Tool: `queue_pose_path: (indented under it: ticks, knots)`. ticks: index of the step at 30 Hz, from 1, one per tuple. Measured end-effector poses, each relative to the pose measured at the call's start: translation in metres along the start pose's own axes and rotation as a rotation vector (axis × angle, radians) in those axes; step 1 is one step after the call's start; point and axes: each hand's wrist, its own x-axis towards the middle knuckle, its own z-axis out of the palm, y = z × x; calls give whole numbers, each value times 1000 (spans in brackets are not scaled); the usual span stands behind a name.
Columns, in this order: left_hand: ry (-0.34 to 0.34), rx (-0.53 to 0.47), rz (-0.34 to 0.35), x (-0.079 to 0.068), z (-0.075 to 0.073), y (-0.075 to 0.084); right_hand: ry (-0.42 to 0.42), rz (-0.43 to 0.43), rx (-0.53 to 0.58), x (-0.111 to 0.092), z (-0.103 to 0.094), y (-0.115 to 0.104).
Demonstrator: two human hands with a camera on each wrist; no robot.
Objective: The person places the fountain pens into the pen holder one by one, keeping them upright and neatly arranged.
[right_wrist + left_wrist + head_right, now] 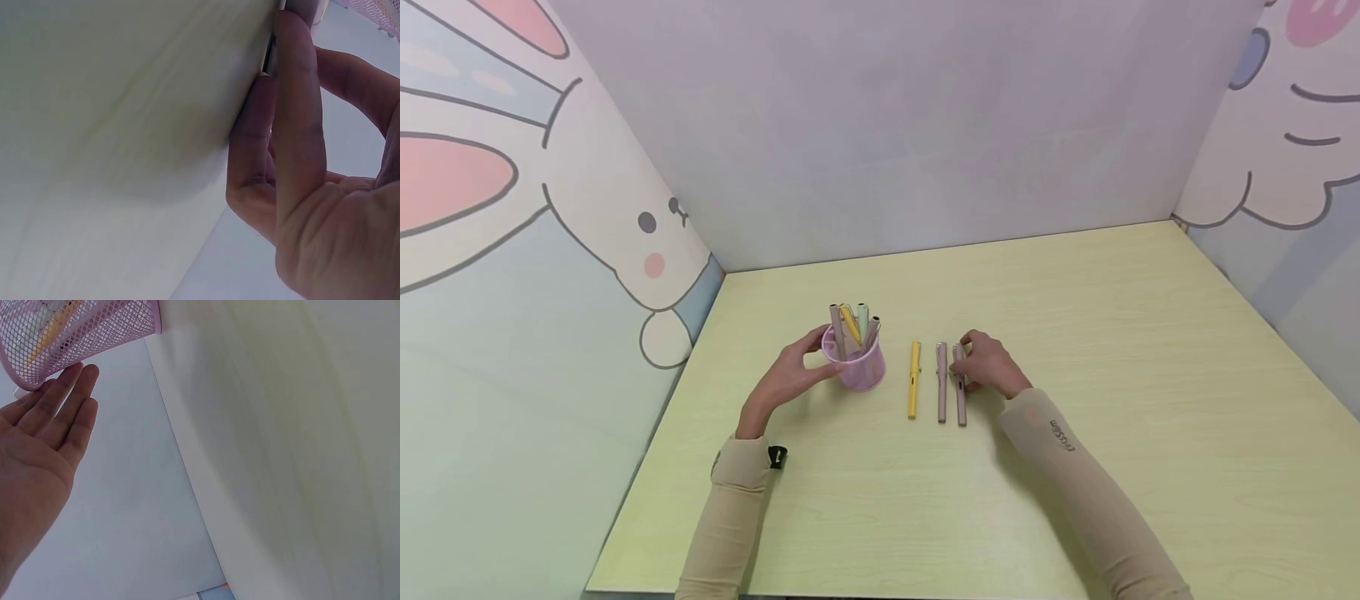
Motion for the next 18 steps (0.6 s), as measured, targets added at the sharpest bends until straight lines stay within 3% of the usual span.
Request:
queue_pose_path:
  ticks: [18]
  knots:
    - [-2, -12, 6, 0, -1, 0, 27, 10, -50, 4, 2, -1]
